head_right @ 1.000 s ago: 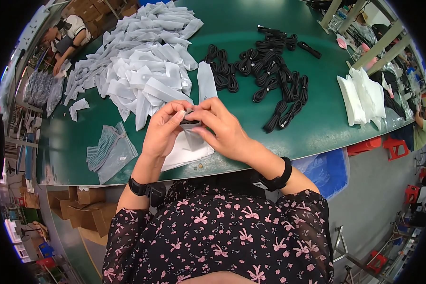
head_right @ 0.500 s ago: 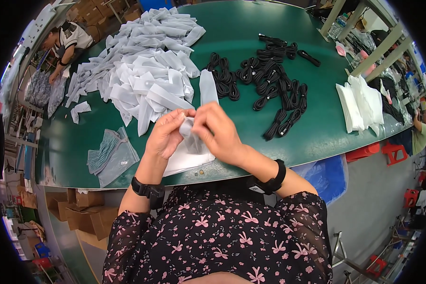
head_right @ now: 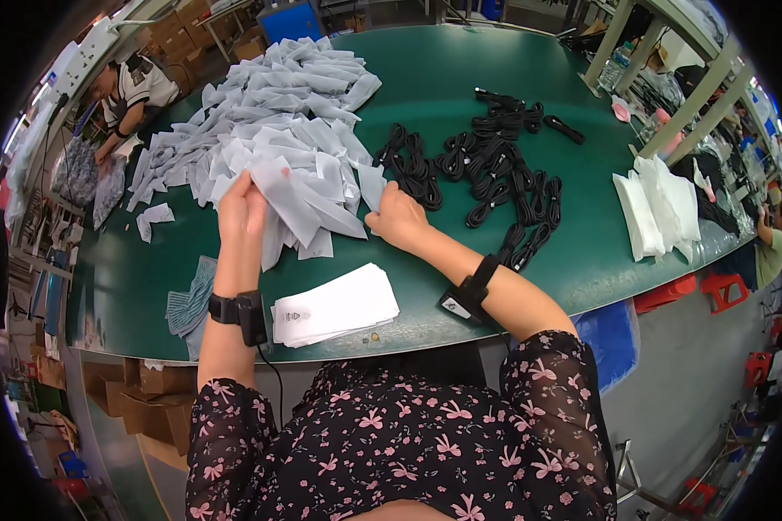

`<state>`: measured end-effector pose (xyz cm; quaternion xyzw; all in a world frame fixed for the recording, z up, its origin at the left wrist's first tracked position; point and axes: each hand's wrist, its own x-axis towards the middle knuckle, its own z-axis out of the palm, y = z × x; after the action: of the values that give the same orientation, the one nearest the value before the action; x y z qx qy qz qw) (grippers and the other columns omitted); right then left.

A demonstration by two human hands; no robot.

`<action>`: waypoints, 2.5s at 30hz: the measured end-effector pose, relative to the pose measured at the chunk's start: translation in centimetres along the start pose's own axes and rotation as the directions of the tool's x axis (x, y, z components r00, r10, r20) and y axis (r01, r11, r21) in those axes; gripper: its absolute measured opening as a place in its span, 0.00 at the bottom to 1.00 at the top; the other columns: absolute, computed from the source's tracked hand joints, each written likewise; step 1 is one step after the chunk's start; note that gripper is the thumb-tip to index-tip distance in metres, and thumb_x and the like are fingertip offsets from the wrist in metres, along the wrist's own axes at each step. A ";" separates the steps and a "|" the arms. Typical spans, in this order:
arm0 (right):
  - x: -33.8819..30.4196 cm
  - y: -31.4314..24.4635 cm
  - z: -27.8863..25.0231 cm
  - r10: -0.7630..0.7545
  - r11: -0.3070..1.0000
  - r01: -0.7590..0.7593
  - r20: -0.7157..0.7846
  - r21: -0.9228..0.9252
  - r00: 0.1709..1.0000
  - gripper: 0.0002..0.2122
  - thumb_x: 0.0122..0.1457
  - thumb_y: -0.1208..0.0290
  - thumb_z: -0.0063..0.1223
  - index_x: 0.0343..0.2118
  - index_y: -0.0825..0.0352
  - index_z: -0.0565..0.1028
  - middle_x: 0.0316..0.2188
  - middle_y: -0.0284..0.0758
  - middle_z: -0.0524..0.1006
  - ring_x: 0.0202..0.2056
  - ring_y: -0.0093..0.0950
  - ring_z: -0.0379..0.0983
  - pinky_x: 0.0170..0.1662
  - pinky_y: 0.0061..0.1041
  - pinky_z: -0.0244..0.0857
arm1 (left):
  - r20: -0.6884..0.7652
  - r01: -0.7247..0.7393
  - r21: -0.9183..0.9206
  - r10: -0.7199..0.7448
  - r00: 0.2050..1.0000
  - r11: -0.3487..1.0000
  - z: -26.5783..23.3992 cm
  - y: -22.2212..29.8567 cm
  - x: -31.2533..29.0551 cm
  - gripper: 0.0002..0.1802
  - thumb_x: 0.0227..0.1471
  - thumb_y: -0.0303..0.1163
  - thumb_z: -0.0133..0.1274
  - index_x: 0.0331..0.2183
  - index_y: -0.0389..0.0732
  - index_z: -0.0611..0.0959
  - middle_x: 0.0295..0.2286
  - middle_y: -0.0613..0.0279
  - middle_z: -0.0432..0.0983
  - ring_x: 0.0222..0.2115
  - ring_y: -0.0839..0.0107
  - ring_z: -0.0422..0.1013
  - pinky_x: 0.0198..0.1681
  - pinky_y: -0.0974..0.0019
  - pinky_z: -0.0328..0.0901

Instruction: The person packages black cables by hand, picking up a cable, sliding it into a white plastic sleeve, and placing the packaged item onto a growing pile. This process is repeated for many cables and sleeves from the green work surface.

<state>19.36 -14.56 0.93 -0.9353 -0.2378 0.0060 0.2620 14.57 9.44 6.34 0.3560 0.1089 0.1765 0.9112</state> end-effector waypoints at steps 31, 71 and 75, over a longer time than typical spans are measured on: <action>-0.3 7.2 -3.4 -0.346 0.936 0.347 0.032 -0.053 0.938 0.11 0.53 0.75 0.56 0.41 0.63 0.76 0.48 0.45 0.67 0.44 0.47 0.71 0.45 0.37 0.68 | 0.708 -0.714 0.688 -0.094 0.700 -0.130 -0.3 -3.3 -8.5 0.15 0.47 0.28 0.60 0.39 0.38 0.79 0.40 0.51 0.71 0.44 0.51 0.69 0.45 0.50 0.66; -13.5 1.5 -3.6 -0.141 0.530 -0.511 0.664 0.677 0.734 0.13 0.56 0.70 0.58 0.43 0.68 0.74 0.30 0.43 0.78 0.30 0.37 0.76 0.31 0.29 0.70 | 0.868 -0.866 0.495 -0.010 0.496 0.071 -0.1 -6.8 -16.1 0.10 0.40 0.16 0.57 0.28 0.35 0.75 0.31 0.56 0.73 0.34 0.54 0.68 0.37 0.60 0.65; -14.0 1.1 -3.4 -0.381 0.851 0.340 0.025 0.401 0.924 0.11 0.56 0.73 0.59 0.41 0.69 0.76 0.30 0.39 0.74 0.29 0.31 0.75 0.30 0.24 0.68 | 0.836 -0.836 0.544 0.039 0.548 0.076 0.3 -6.7 -15.6 0.10 0.40 0.16 0.57 0.28 0.34 0.74 0.31 0.55 0.71 0.35 0.54 0.67 0.39 0.58 0.64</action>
<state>7.87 -23.31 1.71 -0.8015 -0.4161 0.0520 0.4262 2.10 -1.57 3.06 0.8666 -0.2512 0.2362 0.3606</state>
